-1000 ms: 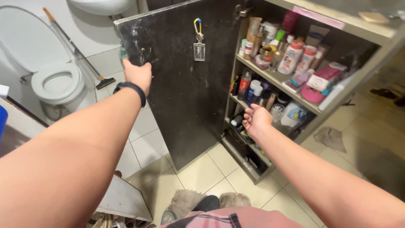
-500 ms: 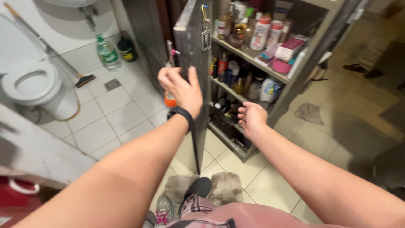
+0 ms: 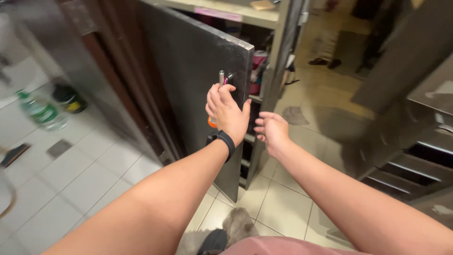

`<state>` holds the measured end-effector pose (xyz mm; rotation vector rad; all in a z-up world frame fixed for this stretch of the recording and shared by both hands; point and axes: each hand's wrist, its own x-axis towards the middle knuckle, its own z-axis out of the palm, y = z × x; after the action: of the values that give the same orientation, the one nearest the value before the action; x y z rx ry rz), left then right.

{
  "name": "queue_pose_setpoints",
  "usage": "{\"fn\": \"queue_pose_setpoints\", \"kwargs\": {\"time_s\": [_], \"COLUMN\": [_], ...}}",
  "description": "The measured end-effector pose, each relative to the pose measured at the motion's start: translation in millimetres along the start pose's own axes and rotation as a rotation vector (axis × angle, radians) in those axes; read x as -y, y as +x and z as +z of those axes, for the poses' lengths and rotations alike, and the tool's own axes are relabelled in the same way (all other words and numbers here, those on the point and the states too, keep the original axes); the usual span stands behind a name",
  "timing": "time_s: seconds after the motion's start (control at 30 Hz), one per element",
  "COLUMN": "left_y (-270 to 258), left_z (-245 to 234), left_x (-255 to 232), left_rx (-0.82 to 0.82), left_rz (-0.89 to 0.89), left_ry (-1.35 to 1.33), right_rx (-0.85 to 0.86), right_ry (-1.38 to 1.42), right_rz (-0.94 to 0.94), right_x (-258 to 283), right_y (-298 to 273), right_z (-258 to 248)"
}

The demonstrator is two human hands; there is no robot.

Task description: The person opens a wall cabinet and a wardrobe, moves items on shelves, and picks up a white cloth from a pile of clothes. They close the cabinet and wardrobe doors after handling the items.

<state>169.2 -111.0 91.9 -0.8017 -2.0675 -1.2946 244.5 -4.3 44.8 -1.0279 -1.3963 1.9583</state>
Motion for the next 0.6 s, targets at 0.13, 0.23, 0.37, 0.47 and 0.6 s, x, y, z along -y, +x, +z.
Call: {"fn": "queue_pose_setpoints", "kwargs": {"time_s": [0.13,0.23,0.37,0.47,0.6], "left_y": [5.5,11.8,26.1,37.5,48.3], "left_z": [29.2,43.0,58.5,70.2,82.9], "left_x": [1.6,8.5,16.4,19.6,24.3], "left_rx": [0.032,0.112,0.241,0.302,0.386], "left_rz": [0.066,0.130,0.176,0.213,0.206], "left_ry": [-0.047,-0.112,-0.171,-0.250,-0.278], "right_rx": [0.001,0.021,0.025,0.016,0.024], "right_ry": [-0.040,-0.023,0.030,0.084,0.117], "right_rz": [-0.126,-0.178,-0.220,-0.293,-0.251], "right_x": [22.7,28.9,30.9,32.2,32.5], "right_y": [11.8,20.7,39.6,54.6,67.9], "right_z": [2.2,11.2,22.7,23.6,20.9]}}
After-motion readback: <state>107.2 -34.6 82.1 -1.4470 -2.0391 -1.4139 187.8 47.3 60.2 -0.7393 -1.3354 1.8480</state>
